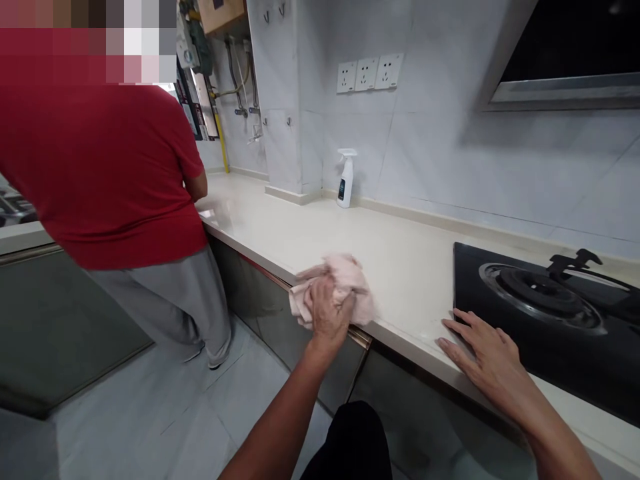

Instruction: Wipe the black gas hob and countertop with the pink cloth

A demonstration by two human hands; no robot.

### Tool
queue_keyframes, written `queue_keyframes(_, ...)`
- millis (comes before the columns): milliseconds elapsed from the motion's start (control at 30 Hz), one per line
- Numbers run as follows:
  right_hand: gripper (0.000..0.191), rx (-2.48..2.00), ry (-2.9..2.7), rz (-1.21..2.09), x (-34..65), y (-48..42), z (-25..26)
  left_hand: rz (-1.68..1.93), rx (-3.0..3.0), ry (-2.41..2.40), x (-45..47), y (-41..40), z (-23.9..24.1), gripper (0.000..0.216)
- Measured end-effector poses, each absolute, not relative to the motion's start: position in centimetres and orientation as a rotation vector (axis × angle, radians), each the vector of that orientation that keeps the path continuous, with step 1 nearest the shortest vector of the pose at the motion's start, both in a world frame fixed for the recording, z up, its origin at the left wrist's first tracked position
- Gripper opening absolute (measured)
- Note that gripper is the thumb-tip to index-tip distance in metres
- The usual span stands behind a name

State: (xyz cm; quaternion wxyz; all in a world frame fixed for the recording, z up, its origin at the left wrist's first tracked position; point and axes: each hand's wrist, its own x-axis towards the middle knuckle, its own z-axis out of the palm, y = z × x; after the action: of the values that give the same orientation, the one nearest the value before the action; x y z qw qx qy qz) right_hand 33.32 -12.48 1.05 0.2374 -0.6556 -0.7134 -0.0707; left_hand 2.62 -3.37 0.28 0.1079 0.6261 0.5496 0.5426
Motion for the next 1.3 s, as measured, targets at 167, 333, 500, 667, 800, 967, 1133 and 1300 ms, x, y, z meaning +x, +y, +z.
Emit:
queue_keyframes(167, 0.059, -1.797, -1.925, -0.189, 33.1, -12.1, 0.5, 1.418, 2.240, 1.592, 5.1, -4.2, 2.8, 0.035)
queue_keyframes(333, 0.056, -1.797, -1.896, -0.184, 33.1, -11.9, 0.2, 1.454, 2.417, 1.244, 10.0, -8.6, 0.9, 0.043)
queue_keyframes(500, 0.053, -1.791, -1.961, -0.146, 32.9, -12.0, 0.8, 1.476, 2.511, 1.096, 10.8, -8.8, 0.0, 0.041)
queue_keyframes(667, 0.049, -1.833, -1.977, -0.160, 32.1, -12.3, 1.6, 1.369, 2.575, 1.245, 6.5, -4.7, 1.8, 0.031)
queue_keyframes(800, 0.046, -1.817, -1.971, -0.162, 31.5, -12.4, 1.9, 1.267, 2.428, 1.504, 1.8, -1.1, 3.7, 0.031)
queue_keyframes(967, 0.043, -1.793, -1.940, -0.152, 31.0, -12.5, 2.3, 0.815, 2.427, 1.686, -1.1, 1.5, 6.6, 0.038)
queue_keyframes(1133, 0.047, -1.777, -1.917, -0.099, 30.9, -12.5, 2.3, 0.637, 2.481, 1.638, 4.3, -1.5, 7.1, 0.064)
queue_keyframes(1300, 0.052, -1.720, -1.862, -0.089, 31.1, -12.3, 1.9, 0.563, 2.575, 1.318, 11.1, -5.9, 7.0, 0.072)
